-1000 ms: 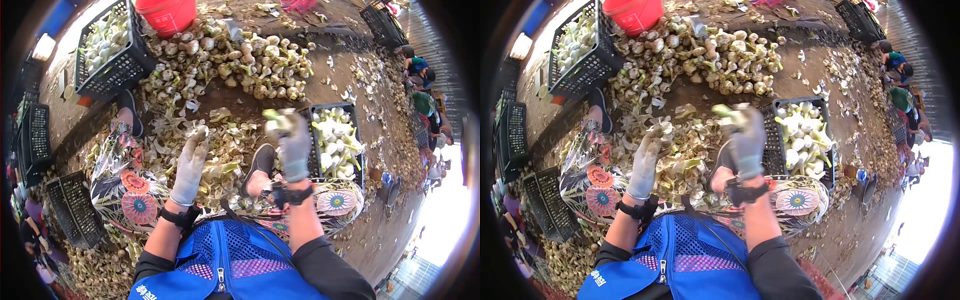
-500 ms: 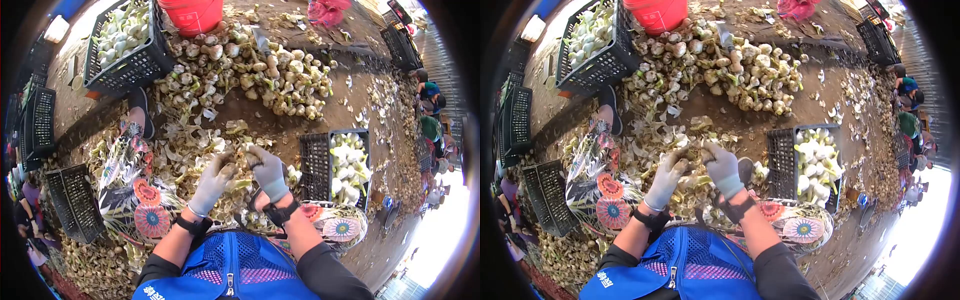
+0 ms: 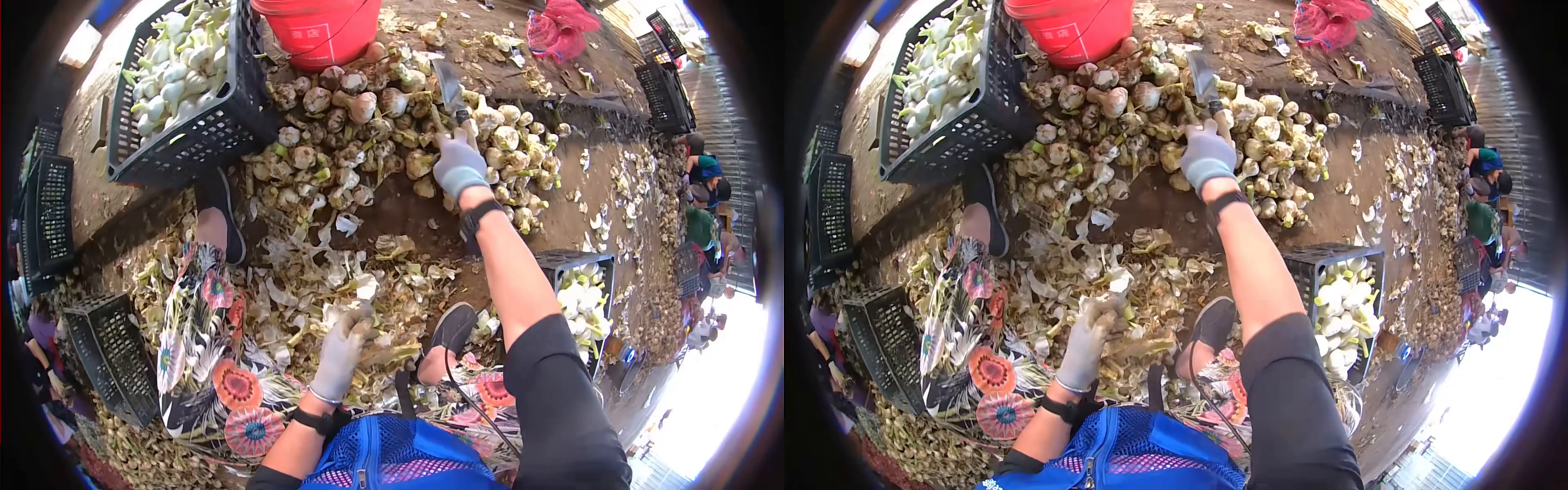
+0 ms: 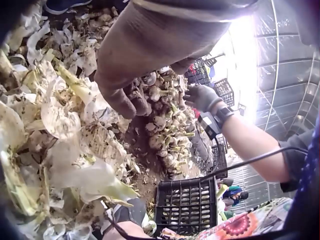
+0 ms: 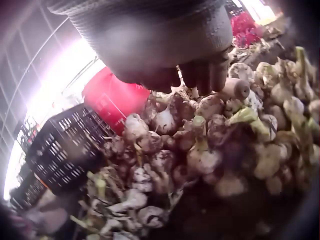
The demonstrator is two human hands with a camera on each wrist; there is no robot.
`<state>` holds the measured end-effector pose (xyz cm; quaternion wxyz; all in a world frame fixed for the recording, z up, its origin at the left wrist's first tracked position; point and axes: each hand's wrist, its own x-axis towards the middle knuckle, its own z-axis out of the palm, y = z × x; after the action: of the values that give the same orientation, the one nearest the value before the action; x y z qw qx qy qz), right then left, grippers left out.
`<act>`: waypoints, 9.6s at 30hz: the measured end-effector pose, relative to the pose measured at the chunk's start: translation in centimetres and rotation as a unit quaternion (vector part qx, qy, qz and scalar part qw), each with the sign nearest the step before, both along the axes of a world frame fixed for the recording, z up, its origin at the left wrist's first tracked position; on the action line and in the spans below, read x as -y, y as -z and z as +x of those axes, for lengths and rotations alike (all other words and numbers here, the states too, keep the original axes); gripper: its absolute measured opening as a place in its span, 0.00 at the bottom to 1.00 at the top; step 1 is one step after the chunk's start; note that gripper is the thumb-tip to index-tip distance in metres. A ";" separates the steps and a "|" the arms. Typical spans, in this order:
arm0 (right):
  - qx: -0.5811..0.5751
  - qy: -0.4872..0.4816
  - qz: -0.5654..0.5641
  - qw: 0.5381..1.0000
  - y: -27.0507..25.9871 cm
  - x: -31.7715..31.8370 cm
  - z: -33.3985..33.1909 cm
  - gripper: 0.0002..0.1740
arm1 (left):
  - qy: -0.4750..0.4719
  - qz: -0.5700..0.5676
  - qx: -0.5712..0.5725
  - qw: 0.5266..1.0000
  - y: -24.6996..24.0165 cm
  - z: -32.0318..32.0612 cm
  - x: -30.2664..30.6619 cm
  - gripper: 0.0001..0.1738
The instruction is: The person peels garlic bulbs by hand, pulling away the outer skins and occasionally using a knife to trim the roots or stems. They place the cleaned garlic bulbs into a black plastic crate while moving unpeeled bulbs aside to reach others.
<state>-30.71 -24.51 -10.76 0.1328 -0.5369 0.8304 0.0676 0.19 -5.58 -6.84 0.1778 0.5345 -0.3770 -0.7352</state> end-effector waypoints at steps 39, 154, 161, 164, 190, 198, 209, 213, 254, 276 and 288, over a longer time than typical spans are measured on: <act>0.633 0.075 0.027 0.770 -4.5 -14.6 6.2 0.16 | 0.085 -0.364 0.159 0.914 -2.3 -1.1 0.7 0.44; 0.717 0.196 -0.190 0.641 -13.5 -30.3 14.6 0.16 | -0.011 -0.032 -0.229 0.973 -8.0 1.2 -5.9 0.35; 0.613 0.048 -0.277 0.738 -11.0 -30.4 15.0 0.16 | 0.071 0.205 -0.336 0.917 -7.9 3.6 -4.9 0.30; 0.319 -0.180 -0.379 0.850 -12.2 -29.4 15.0 0.19 | 0.171 -0.026 -0.177 0.969 -9.0 2.4 -5.9 0.27; 0.834 0.289 -0.261 0.391 -9.6 -31.6 12.5 0.19 | 0.177 -0.340 0.080 0.920 -10.3 2.4 -5.2 0.25; 0.808 0.313 -0.253 0.429 -9.0 -31.9 12.3 0.15 | 0.246 -0.253 0.004 0.936 -11.4 0.3 -6.9 0.09; 0.606 0.182 -0.365 0.683 -4.9 -32.9 11.9 0.23 | 0.169 -0.542 0.211 0.796 -11.0 -0.3 -5.8 0.16; 0.734 0.476 -0.226 0.428 -5.9 -31.9 12.6 0.15 | 0.243 -0.601 0.142 0.748 -8.4 -1.1 -5.3 0.10; 0.250 0.120 -0.060 0.959 7.6 -7.4 8.9 0.31 | 0.081 -0.137 0.112 0.981 2.2 0.0 -2.1 0.22; 0.310 0.042 -0.332 0.890 -5.5 -24.0 14.1 0.34 | -0.018 -0.198 0.036 0.979 -3.4 2.4 -1.0 0.30; 0.491 0.070 -0.294 0.817 -9.1 -28.3 16.3 0.19 | 0.001 -0.133 -0.079 0.988 -7.6 2.7 -3.5 0.34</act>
<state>-14.36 3.83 -1.70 0.3633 -0.4532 0.6706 -0.4614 2.91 -2.04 0.74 0.2758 0.4463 -0.4566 -0.7185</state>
